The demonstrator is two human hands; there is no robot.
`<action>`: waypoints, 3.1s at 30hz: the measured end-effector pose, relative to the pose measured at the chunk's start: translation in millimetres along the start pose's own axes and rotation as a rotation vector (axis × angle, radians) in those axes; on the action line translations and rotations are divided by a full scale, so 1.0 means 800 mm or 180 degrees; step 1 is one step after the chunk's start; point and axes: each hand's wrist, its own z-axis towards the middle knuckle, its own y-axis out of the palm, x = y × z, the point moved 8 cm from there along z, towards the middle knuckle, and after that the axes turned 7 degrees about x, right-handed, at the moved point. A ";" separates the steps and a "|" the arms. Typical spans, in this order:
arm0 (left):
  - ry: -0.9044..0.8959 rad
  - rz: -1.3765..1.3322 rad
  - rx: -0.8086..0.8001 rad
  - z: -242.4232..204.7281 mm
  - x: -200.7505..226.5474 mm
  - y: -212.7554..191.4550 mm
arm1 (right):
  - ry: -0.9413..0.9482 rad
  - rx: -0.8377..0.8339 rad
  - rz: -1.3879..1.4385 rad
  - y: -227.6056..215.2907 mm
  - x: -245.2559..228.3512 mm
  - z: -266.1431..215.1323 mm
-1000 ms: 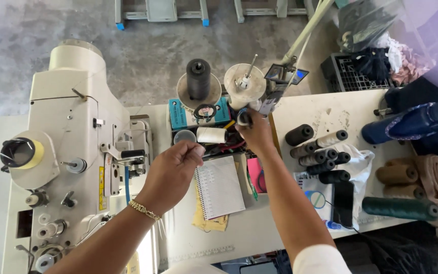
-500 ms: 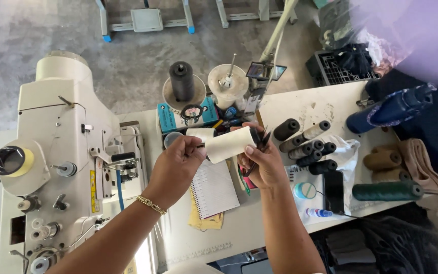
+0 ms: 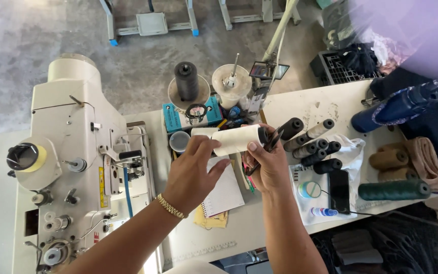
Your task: The person is preparing an industrial sewing machine by threading the bobbin case and the needle assembly.
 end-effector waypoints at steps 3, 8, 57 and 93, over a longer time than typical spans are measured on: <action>-0.0066 -0.0072 0.0080 0.008 -0.007 0.007 | -0.0135 0.0097 -0.0132 0.027 -0.017 -0.014; -0.0201 0.0000 0.0173 0.013 -0.016 0.015 | -0.0244 0.0218 -0.0232 -0.002 0.015 -0.003; -0.1583 -0.1286 -0.0108 0.117 -0.065 0.032 | 0.0031 -0.0569 -0.2164 0.043 -0.024 0.036; -0.1280 -0.1009 0.0712 0.217 -0.059 0.071 | -0.0741 0.0637 -0.4170 0.108 -0.021 0.228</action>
